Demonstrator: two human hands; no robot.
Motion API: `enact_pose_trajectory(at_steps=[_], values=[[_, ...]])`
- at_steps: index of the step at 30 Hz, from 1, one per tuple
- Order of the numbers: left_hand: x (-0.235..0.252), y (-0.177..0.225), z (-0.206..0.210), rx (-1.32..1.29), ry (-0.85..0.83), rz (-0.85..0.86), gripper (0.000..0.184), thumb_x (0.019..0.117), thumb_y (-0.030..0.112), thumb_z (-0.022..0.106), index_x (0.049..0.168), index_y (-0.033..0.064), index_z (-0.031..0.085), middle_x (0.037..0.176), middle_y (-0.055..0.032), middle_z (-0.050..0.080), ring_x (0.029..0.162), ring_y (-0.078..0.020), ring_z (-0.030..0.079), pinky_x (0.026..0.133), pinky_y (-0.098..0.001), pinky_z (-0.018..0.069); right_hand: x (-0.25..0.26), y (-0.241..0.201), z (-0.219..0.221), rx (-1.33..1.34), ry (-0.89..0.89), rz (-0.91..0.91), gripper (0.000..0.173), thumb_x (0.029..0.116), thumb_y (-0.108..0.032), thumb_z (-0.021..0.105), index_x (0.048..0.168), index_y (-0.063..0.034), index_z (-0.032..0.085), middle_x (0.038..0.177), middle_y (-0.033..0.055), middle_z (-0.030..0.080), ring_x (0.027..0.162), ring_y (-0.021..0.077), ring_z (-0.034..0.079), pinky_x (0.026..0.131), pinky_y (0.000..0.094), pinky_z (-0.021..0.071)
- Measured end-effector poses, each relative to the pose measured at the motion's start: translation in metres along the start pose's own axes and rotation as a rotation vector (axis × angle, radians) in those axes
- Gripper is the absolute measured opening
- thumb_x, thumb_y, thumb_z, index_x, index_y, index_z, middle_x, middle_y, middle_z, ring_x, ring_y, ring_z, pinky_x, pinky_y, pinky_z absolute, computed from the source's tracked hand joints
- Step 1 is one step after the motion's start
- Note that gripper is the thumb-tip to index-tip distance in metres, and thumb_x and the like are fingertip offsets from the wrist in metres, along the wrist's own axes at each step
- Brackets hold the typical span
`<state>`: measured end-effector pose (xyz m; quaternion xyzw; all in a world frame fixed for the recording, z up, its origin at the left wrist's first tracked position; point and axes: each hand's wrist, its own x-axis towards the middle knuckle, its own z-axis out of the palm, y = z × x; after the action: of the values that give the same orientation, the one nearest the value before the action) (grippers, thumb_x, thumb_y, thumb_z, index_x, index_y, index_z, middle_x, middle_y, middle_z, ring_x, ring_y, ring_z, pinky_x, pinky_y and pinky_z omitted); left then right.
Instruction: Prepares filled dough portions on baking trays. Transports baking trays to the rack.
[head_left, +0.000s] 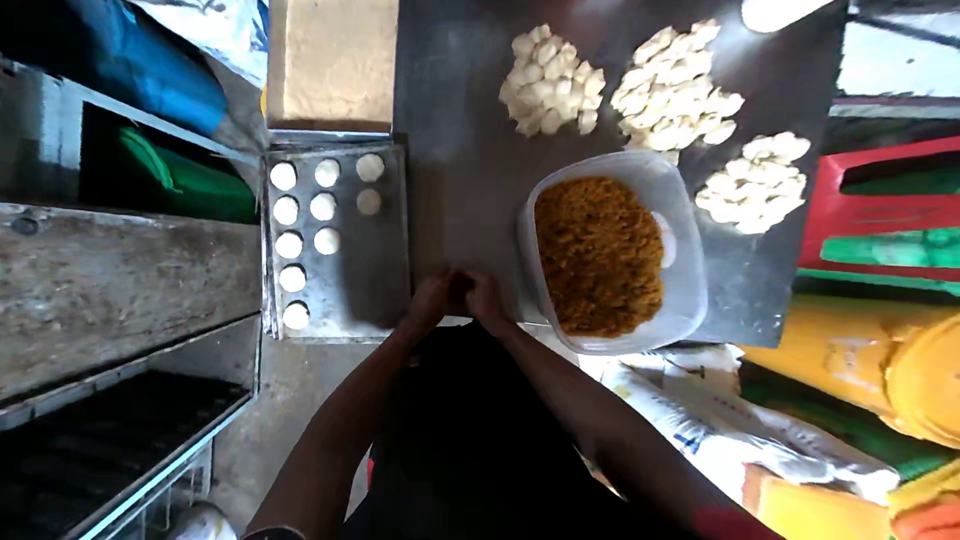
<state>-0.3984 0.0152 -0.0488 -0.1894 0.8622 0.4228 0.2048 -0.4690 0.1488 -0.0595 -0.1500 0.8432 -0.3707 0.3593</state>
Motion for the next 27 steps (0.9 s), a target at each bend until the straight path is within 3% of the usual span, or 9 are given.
enact_pose_trajectory(at_steps=[4, 6, 9, 12, 16, 19, 21, 23, 27], values=[[-0.019, -0.003, 0.006, -0.078, 0.028, -0.117, 0.051, 0.0992, 0.027, 0.065, 0.146, 0.0117, 0.053, 0.152, -0.0159, 0.047, 0.117, -0.0291, 0.066, 0.098, -0.0482, 0.0576, -0.001, 0.015, -0.009, -0.006, -0.010, -0.092, 0.025, 0.0961, -0.017, 0.071, 0.121, -0.0123, 0.075, 0.118, 0.0124, 0.069, 0.108, 0.0230, 0.068, 0.096, 0.0420, 0.0575], [-0.021, -0.002, 0.003, -0.109, 0.071, -0.142, 0.044, 0.0981, 0.025, 0.067, 0.138, 0.0085, 0.061, 0.148, -0.0168, 0.051, 0.117, -0.0287, 0.066, 0.099, -0.0457, 0.0568, -0.003, 0.014, -0.012, 0.021, -0.010, -0.108, 0.028, 0.0954, -0.015, 0.072, 0.123, -0.0153, 0.075, 0.115, 0.0119, 0.069, 0.103, 0.0216, 0.068, 0.092, 0.0399, 0.0588], [-0.014, -0.002, 0.007, -0.120, 0.122, -0.099, 0.025, 0.0987, 0.014, 0.065, 0.121, 0.0053, 0.072, 0.131, -0.0176, 0.062, 0.111, -0.0285, 0.067, 0.098, -0.0445, 0.0568, -0.001, 0.019, -0.004, 0.000, 0.009, -0.168, 0.022, 0.0963, -0.008, 0.066, 0.115, -0.0109, 0.078, 0.112, 0.0108, 0.071, 0.104, 0.0209, 0.068, 0.095, 0.0407, 0.0578], [-0.003, -0.005, 0.012, -0.107, 0.144, -0.100, 0.020, 0.0978, 0.010, 0.065, 0.115, 0.0037, 0.073, 0.128, -0.0172, 0.063, 0.110, -0.0304, 0.067, 0.098, -0.0476, 0.0562, 0.016, 0.011, -0.008, -0.166, -0.068, -0.142, 0.016, 0.0981, -0.013, 0.066, 0.108, -0.0074, 0.077, 0.114, 0.0124, 0.070, 0.106, 0.0257, 0.068, 0.094, 0.0467, 0.0569], [-0.001, 0.001, 0.001, -0.125, 0.068, -0.136, 0.025, 0.0975, 0.012, 0.066, 0.120, 0.0002, 0.070, 0.129, -0.0203, 0.064, 0.116, -0.0343, 0.065, 0.104, -0.0501, 0.0524, 0.019, -0.023, -0.007, -0.417, -0.116, -0.050, 0.036, 0.0891, -0.008, 0.074, 0.124, -0.0094, 0.067, 0.134, 0.0183, 0.060, 0.116, 0.0382, 0.064, 0.090, 0.0581, 0.0570], [-0.023, 0.002, -0.041, -0.196, 0.006, -0.122, 0.031, 0.1000, 0.019, 0.063, 0.127, 0.0036, 0.068, 0.127, -0.0183, 0.068, 0.119, -0.0298, 0.065, 0.107, -0.0472, 0.0503, 0.011, -0.030, -0.010, -0.454, -0.208, -0.039, 0.045, 0.0969, -0.025, 0.068, 0.140, -0.0131, 0.060, 0.139, 0.0168, 0.060, 0.124, 0.0352, 0.061, 0.102, 0.0557, 0.0521], [-0.054, -0.008, -0.076, -0.253, 0.133, -0.118, 0.031, 0.1005, 0.019, 0.060, 0.127, 0.0054, 0.069, 0.122, -0.0153, 0.070, 0.113, -0.0246, 0.068, 0.103, -0.0428, 0.0538, 0.007, -0.041, -0.018, -0.419, -0.273, -0.017, 0.044, 0.0950, -0.036, 0.071, 0.130, -0.0104, 0.067, 0.131, 0.0174, 0.064, 0.118, 0.0335, 0.064, 0.101, 0.0545, 0.0534], [-0.081, -0.028, -0.117, -0.240, 0.306, -0.182, 0.030, 0.1032, 0.023, 0.059, 0.125, 0.0075, 0.070, 0.121, -0.0126, 0.071, 0.112, -0.0226, 0.068, 0.102, -0.0425, 0.0539, 0.002, -0.067, -0.021, -0.357, -0.275, -0.063, 0.040, 0.0930, -0.030, 0.073, 0.123, -0.0051, 0.069, 0.127, 0.0199, 0.064, 0.117, 0.0331, 0.063, 0.103, 0.0517, 0.0523], [-0.082, -0.109, -0.157, -0.025, 0.612, -0.217, 0.031, 0.1045, 0.029, 0.057, 0.124, 0.0097, 0.070, 0.125, -0.0133, 0.067, 0.116, -0.0289, 0.065, 0.102, -0.0521, 0.0525, 0.013, -0.140, 0.005, -0.255, -0.247, -0.329, 0.033, 0.1011, -0.017, 0.060, 0.133, -0.0081, 0.065, 0.122, 0.0127, 0.071, 0.107, 0.0235, 0.070, 0.096, 0.0424, 0.0570]])
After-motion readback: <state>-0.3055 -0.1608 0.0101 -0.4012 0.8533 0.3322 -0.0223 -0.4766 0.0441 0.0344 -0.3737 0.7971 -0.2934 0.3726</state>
